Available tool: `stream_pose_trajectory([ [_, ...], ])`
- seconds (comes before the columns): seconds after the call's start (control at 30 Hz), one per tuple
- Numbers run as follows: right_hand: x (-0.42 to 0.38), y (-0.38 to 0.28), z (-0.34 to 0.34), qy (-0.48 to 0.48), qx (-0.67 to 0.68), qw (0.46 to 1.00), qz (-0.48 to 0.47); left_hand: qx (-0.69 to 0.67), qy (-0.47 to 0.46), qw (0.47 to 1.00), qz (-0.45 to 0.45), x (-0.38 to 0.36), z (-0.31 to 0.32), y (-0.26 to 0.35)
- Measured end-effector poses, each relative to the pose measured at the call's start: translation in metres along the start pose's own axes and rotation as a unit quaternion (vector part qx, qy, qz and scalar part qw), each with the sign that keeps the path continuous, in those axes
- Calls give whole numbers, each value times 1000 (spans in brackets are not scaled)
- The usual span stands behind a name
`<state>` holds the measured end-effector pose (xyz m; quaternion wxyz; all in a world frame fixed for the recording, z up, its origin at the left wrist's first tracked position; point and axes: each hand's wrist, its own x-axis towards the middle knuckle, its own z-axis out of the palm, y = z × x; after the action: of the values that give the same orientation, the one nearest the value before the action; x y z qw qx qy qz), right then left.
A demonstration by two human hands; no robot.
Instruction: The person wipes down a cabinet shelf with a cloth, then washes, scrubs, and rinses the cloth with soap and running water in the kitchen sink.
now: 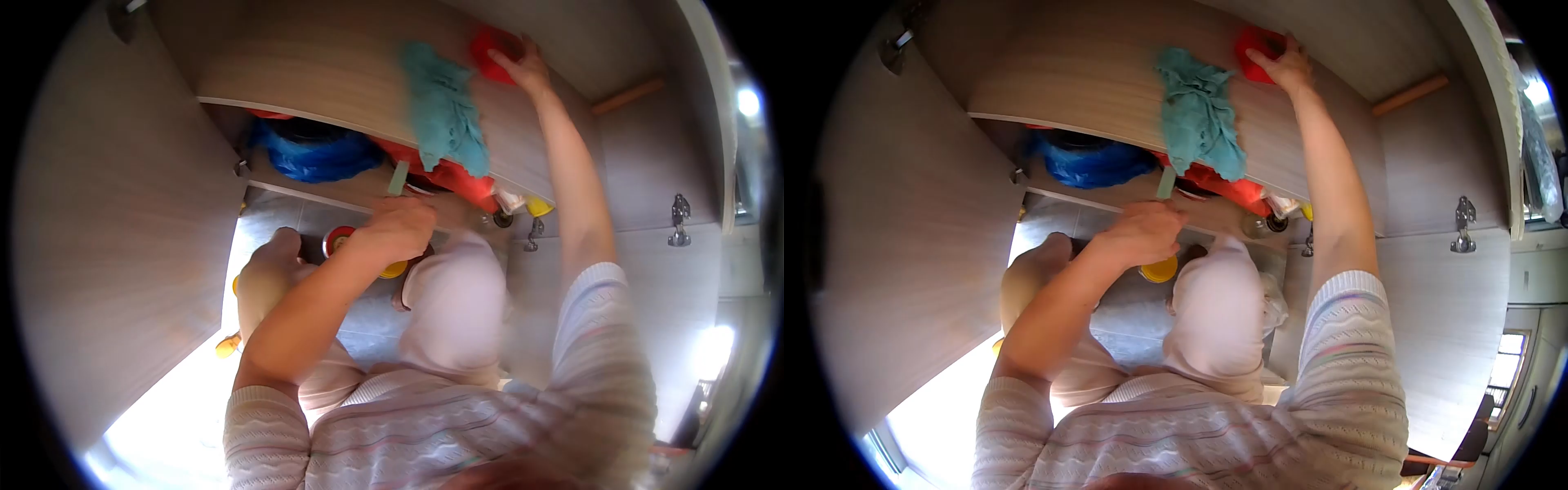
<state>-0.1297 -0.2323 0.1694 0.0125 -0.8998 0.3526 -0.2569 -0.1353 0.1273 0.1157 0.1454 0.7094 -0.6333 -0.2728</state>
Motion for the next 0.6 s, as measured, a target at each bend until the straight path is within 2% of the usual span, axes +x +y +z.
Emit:
stream_pose_trajectory([
  [0.1, 7, -9, 1, -81, -75, 994, -1, -4, -2, 1000, -3, 3, -2, -8],
  [0.13, 6, -7, -3, -81, -40, 996, 1, -2, 3, 1000, -1, 6, 0, -11],
  [0.23, 2, 0, -17, -63, 94, 993, 35, 1, 135, 990, 42, 6, 6, -18],
  [0.3, -22, -24, -49, -45, 322, 945, 15, 27, 71, 996, 37, 3, 5, -22],
  [0.37, -70, -74, -112, -111, 338, 933, 63, 38, 35, 999, 17, 3, 0, -26],
  [0.43, -127, -74, -140, -194, 392, 897, 65, 37, 17, 999, -9, -12, -23, -26],
  [0.57, -193, -78, -175, -325, 520, 789, 31, 44, 100, 993, -49, -25, -32, -32],
  [0.6, -206, -69, -178, -342, 515, 784, 61, 45, 97, 993, -44, -29, -32, -31],
])
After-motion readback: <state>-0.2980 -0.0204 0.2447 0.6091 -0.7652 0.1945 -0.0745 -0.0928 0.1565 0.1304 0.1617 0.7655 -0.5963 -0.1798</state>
